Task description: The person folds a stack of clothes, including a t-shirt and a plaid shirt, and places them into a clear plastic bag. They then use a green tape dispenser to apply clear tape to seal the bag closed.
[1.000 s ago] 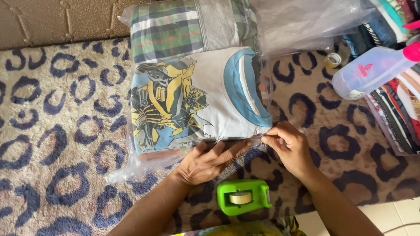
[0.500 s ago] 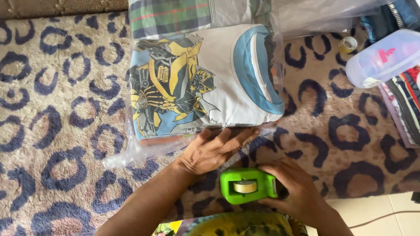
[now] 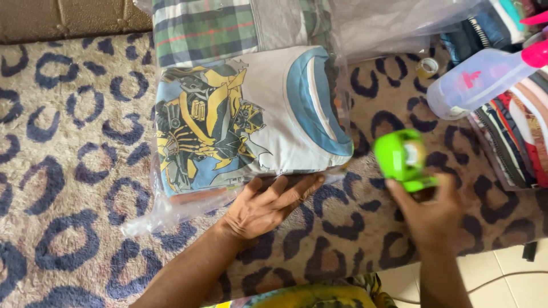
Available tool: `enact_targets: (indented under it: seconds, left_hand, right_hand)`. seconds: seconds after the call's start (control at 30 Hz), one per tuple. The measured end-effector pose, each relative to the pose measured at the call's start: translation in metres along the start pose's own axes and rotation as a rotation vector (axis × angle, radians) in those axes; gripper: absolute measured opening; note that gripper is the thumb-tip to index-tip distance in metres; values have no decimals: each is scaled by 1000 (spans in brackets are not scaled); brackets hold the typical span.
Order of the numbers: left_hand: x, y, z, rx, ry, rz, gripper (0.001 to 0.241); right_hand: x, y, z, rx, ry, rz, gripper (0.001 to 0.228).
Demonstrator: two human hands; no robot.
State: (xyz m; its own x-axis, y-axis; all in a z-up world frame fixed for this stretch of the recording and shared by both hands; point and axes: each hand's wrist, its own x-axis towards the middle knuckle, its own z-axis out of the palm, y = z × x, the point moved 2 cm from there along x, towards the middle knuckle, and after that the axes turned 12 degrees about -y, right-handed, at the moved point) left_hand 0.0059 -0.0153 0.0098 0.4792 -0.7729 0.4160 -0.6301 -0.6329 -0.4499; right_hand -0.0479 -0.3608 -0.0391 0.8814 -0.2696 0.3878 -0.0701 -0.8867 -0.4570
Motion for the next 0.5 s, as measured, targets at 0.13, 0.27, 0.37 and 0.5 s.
enact_targets:
  seconds: [0.13,0.27,0.37,0.5]
  left_hand:
    - [2,-3,-6,11,-4,3,53]
    - [6,-7,-8,-3,-4,8,50]
    - [7,-7,-9,11,15,-4,48]
    - [8,-10,-12,13,-1,-2,52]
  right_hand:
    - [10,-14,0,-99,-165,14,77]
    - [39,-49,-51,194,-545,604,87]
    - [49,-10,-45,193,-402,280,37]
    - [62,17,-30,406,-548,265,15]
